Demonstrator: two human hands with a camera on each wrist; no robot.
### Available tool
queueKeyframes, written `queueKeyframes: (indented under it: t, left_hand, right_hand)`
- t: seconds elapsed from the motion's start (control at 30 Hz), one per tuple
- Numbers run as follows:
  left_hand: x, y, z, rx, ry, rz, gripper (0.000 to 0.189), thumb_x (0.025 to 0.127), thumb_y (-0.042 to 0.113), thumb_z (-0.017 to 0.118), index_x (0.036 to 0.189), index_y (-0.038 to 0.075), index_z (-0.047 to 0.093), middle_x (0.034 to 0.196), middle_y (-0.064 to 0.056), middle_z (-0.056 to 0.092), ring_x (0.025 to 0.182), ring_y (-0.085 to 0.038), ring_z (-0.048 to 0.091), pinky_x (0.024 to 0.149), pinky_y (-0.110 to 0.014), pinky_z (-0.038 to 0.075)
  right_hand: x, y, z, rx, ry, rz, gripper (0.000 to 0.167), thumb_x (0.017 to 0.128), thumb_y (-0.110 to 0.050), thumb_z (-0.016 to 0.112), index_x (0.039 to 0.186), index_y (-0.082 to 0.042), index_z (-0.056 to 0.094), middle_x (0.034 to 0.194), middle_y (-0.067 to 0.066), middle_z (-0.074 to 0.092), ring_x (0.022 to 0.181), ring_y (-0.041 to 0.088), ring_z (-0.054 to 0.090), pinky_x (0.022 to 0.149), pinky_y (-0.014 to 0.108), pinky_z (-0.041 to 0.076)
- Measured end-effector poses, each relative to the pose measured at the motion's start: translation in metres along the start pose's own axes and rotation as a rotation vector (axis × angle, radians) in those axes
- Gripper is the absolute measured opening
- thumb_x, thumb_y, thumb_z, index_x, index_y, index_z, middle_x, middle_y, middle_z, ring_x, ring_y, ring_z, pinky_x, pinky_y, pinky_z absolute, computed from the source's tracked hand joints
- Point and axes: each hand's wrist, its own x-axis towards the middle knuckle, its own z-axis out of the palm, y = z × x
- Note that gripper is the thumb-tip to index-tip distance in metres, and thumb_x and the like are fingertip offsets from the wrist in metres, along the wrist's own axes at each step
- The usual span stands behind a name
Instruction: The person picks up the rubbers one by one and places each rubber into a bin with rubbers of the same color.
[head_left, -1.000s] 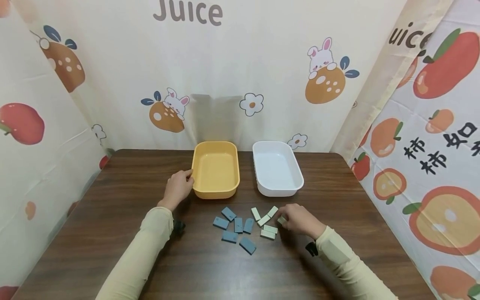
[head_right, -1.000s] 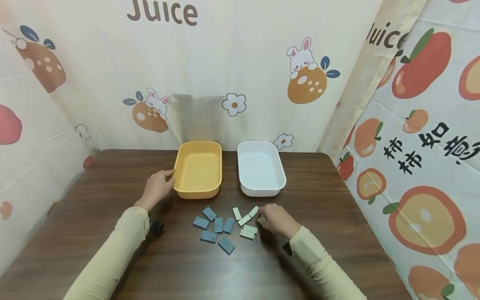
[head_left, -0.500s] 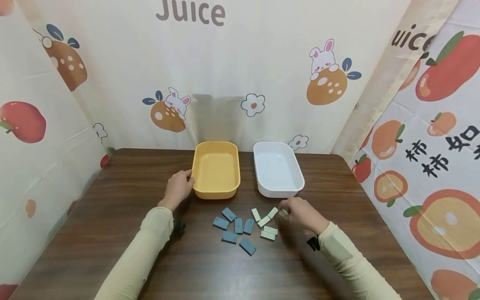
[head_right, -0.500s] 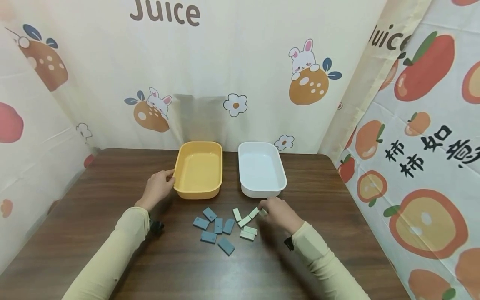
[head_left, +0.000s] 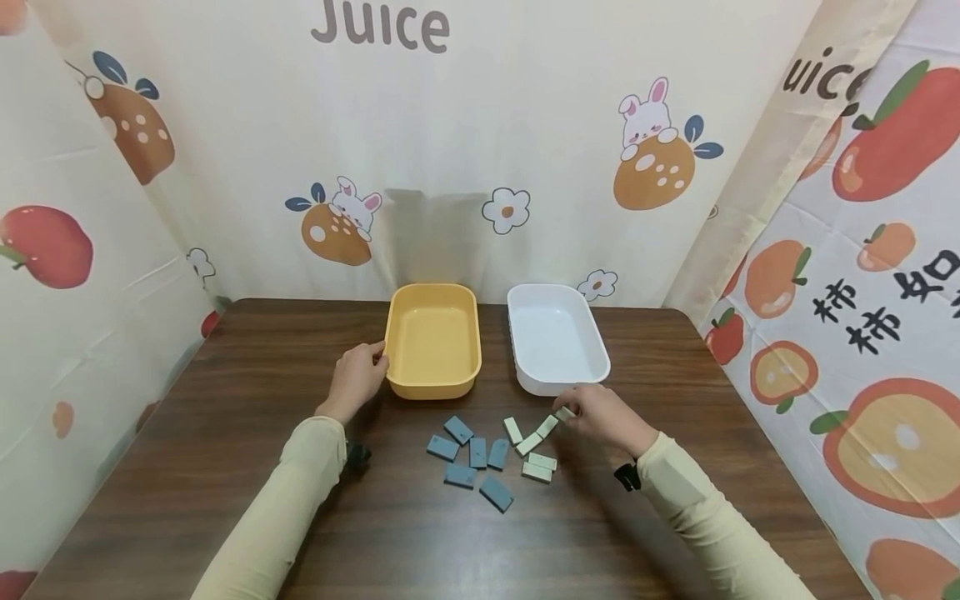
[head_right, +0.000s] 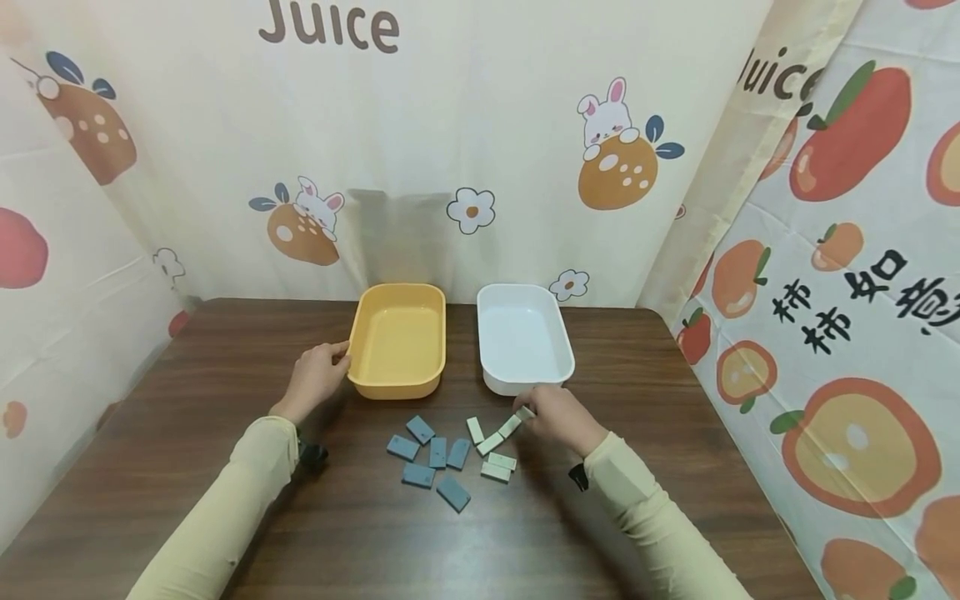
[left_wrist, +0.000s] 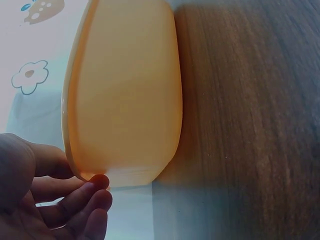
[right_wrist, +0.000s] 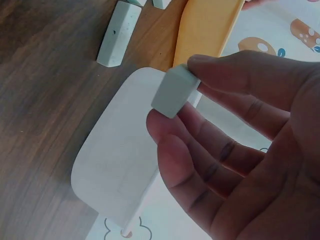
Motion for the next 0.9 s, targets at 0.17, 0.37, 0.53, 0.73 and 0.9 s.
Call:
queueKeyframes:
  t: [0.17, 0.37, 0.53, 0.73, 0.9]
  left_hand:
    - [0.000, 0.000, 0.001, 0.002, 0.003, 0.003, 0.042, 0.096, 0.017, 0.051, 0.133, -0.002, 0.057, 0.110, -0.020, 0.068, 0.066, -0.023, 0.051, 0.060, -0.029, 0.040]
    - [0.000, 0.000, 0.002, -0.006, -0.003, -0.004, 0.043, 0.096, 0.018, 0.051, 0.134, -0.001, 0.056, 0.110, -0.021, 0.068, 0.064, -0.022, 0.049, 0.058, -0.028, 0.039]
    - [-0.001, 0.000, 0.001, -0.006, 0.001, -0.002, 0.043, 0.096, 0.018, 0.051, 0.134, -0.001, 0.056, 0.112, -0.022, 0.068, 0.063, -0.022, 0.049, 0.057, -0.028, 0.039]
    - [-0.001, 0.000, 0.001, -0.013, 0.005, -0.015, 0.042, 0.096, 0.017, 0.052, 0.133, -0.001, 0.057, 0.082, -0.015, 0.061, 0.058, -0.020, 0.045, 0.055, -0.028, 0.037]
    - [-0.002, 0.000, 0.003, -0.015, 0.013, -0.019, 0.042, 0.095, 0.018, 0.052, 0.133, 0.000, 0.058, 0.084, -0.014, 0.062, 0.059, -0.020, 0.046, 0.054, -0.028, 0.038]
  right_hand:
    - [0.005, 0.000, -0.005, 0.011, -0.009, 0.023, 0.023, 0.080, 0.002, 0.067, 0.101, -0.004, 0.074, 0.077, 0.001, 0.058, 0.068, 0.012, 0.046, 0.061, 0.024, 0.038]
    - [0.012, 0.005, -0.012, -0.010, 0.022, 0.025, 0.026, 0.077, 0.002, 0.066, 0.102, -0.003, 0.074, 0.075, 0.002, 0.059, 0.067, 0.014, 0.048, 0.062, 0.027, 0.041]
    - [0.019, 0.010, -0.018, -0.005, 0.039, 0.045, 0.027, 0.078, 0.001, 0.065, 0.103, -0.003, 0.073, 0.075, 0.003, 0.060, 0.070, 0.015, 0.052, 0.065, 0.030, 0.045]
    - [0.027, 0.017, -0.024, 0.051, 0.033, 0.104, 0.024, 0.083, -0.003, 0.066, 0.106, -0.003, 0.072, 0.076, 0.004, 0.061, 0.067, 0.015, 0.054, 0.062, 0.028, 0.044]
    - [0.033, 0.022, -0.029, 0.054, 0.036, 0.124, 0.023, 0.084, -0.004, 0.068, 0.107, -0.002, 0.072, 0.079, 0.007, 0.063, 0.067, 0.015, 0.054, 0.060, 0.027, 0.044]
